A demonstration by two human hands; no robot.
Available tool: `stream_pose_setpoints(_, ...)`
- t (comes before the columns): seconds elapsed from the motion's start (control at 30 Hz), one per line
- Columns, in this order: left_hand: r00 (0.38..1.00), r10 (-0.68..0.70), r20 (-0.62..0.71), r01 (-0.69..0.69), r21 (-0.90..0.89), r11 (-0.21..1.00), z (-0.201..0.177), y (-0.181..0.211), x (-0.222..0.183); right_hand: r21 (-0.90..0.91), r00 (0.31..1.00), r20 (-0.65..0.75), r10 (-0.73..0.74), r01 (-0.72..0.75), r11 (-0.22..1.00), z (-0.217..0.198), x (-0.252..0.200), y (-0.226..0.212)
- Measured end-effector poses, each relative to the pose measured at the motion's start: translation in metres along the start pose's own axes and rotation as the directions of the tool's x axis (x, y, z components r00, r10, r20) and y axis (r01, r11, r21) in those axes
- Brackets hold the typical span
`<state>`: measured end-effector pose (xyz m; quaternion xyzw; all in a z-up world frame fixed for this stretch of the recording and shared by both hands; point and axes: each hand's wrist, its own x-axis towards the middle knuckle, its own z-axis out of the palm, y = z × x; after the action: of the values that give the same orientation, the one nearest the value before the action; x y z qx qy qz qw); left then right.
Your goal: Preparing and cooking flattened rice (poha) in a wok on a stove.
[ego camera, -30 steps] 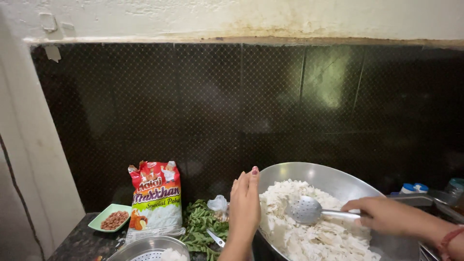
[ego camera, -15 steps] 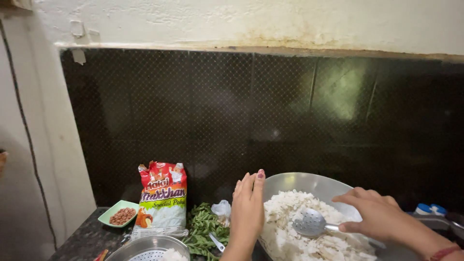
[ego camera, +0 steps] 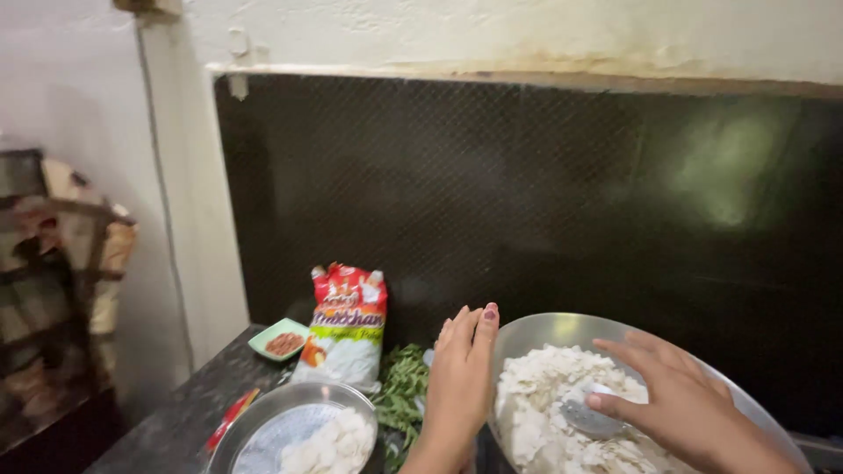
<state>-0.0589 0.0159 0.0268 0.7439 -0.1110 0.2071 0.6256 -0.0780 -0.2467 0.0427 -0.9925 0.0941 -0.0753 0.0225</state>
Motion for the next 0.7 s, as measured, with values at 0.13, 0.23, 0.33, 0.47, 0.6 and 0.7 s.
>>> stream_pose_setpoints(0.13, 0.998, 0.005, -0.063, -0.005, 0.005, 1.0, -0.018, -0.02, -0.004, -0.014, 0.994, 0.096, 0.058, -0.056, 0.998, -0.009, -0.018, -0.046)
stream_pose_setpoints(0.23, 0.991, 0.098, -0.087, -0.098, 0.001, 0.995, -0.038, -0.033, -0.002, 0.025, 0.998, 0.06, 0.003, -0.004, 1.0, -0.008, -0.026, -0.07)
stream_pose_setpoints(0.33, 0.989, 0.111, -0.093, -0.112, 0.0, 0.994, -0.064, -0.042, -0.002, -0.019, 0.998, 0.043, -0.056, 0.057, 0.998, -0.006, -0.035, -0.106)
stream_pose_setpoints(0.47, 0.994, 0.062, -0.094, -0.062, 0.001, 0.998, -0.109, -0.054, 0.014, 0.064, 0.988, -0.051, -0.148, 0.151, 0.986, 0.0, -0.034, -0.158)
stream_pose_setpoints(0.6, 0.989, 0.101, -0.109, -0.099, 0.028, 0.995, -0.159, -0.093, 0.04, 0.059, 0.979, -0.078, -0.19, 0.194, 0.979, 0.021, -0.023, -0.224)
stream_pose_setpoints(0.7, 0.989, 0.077, -0.124, -0.076, 0.011, 0.997, -0.198, -0.124, 0.051, 0.254, 0.971, -0.151, -0.184, 0.218, 0.942, 0.045, -0.013, -0.273)
